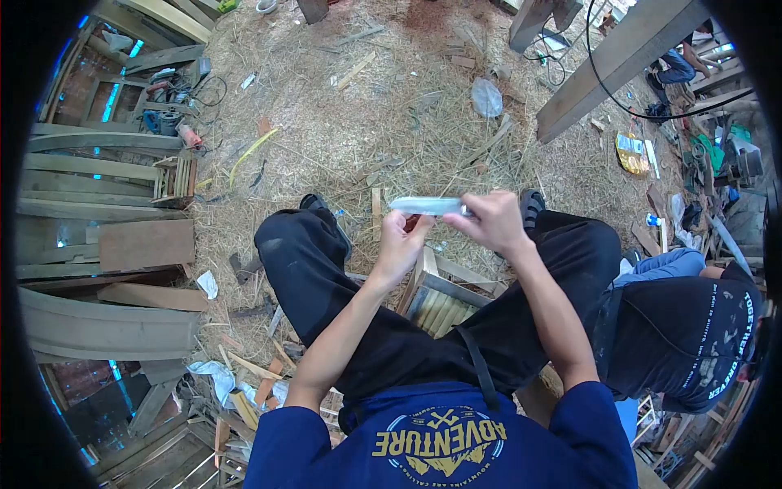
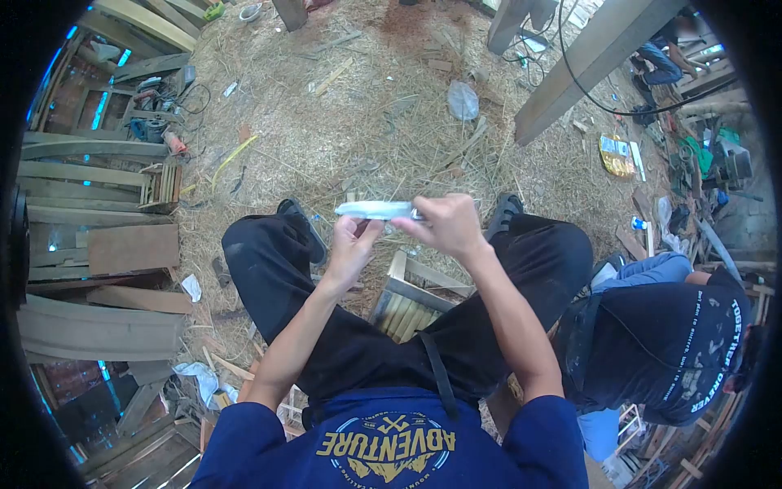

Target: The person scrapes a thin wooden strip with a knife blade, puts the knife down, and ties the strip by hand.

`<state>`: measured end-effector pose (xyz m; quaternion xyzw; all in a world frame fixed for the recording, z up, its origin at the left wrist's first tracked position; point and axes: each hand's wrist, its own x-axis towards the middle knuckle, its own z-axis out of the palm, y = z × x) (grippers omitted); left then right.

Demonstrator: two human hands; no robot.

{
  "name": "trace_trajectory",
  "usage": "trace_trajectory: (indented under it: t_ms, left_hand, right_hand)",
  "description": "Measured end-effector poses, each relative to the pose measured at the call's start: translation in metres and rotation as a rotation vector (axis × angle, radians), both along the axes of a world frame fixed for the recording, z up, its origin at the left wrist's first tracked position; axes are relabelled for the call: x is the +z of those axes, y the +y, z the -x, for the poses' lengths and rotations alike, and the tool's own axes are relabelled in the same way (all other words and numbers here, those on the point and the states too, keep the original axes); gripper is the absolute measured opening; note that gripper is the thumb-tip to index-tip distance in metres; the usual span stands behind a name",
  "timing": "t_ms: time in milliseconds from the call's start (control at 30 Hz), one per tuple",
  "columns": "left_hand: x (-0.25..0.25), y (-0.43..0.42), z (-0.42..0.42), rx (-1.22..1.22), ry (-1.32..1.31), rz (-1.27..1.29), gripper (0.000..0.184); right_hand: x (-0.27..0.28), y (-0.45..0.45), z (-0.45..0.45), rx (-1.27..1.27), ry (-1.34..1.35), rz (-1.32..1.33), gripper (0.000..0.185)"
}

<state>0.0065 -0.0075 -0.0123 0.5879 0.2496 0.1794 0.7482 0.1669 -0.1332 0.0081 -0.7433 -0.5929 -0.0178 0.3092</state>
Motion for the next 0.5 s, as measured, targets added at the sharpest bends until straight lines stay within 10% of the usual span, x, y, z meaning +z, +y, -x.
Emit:
trace_trajectory:
  t_ms: [367, 500]
  left_hand:
    - [0.017, 0.003, 0.001, -0.060, 0.080, 0.071, 0.017]
    - [0.009, 0.005, 0.000, -0.111, -0.010, 0.088, 0.018]
  right_hand:
    - [-0.002, -0.002, -0.006, -0.009, 0.003, -0.030, 0.044]
    - [-0.002, 0.002, -0.030, -0.458, 0.362, -0.022, 0.042]
